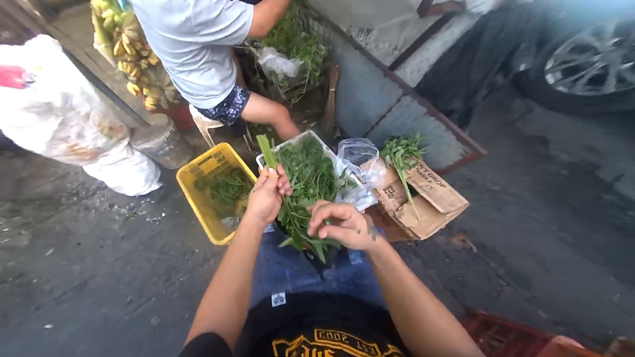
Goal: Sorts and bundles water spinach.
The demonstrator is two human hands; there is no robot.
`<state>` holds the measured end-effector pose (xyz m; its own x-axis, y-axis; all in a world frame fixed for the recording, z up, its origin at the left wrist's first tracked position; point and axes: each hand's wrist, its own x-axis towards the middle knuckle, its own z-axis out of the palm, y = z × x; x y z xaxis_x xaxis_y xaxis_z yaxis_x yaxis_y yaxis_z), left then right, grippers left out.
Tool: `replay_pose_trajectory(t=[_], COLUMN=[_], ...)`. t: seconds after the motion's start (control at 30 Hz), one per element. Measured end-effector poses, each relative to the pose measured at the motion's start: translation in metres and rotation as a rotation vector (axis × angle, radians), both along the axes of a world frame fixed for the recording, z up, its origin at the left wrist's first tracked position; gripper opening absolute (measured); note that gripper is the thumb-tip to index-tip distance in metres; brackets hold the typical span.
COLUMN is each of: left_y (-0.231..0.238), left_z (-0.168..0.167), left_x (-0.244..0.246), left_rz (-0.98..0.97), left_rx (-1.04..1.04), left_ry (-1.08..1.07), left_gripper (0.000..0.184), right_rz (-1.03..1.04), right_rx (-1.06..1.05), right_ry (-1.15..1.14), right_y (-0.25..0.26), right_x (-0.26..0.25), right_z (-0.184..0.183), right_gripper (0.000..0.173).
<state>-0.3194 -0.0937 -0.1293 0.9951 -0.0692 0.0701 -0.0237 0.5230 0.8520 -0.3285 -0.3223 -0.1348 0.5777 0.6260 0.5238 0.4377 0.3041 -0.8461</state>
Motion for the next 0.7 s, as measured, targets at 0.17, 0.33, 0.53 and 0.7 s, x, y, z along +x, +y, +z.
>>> replay_pose_trajectory(t=[0.17,0.33,0.53,0.7], left_y=[-0.010,-0.026,-0.016,-0.014], left_z=[0.002,0.007,-0.007,-0.012], left_x=[-0.009,-0.013,-0.014,-0.011], left_rz=[-0.059,0.005,-0.075,-0.144], left_rx=[0.243,0.366,0.403,0.229], left_ry=[0.000,0.099,0.186,0.193], left_gripper=[0.026,0.026,0.024,0.025], right_rz=[-0.556,-0.788,-0.756,-0.576], right_rx=[-0.155,-0.207,-0.333,-0.146], right_ry=[-0.187,-0.511,-0.559,-0.087], right_y=[0.022,0.049,0.050,0.040], right_x=[0.013,0.023,0.030,0.035], right_z=[0.004,0.003,-0.003,-0.010], right_gripper=[0.023,0.016,0.017,0.016])
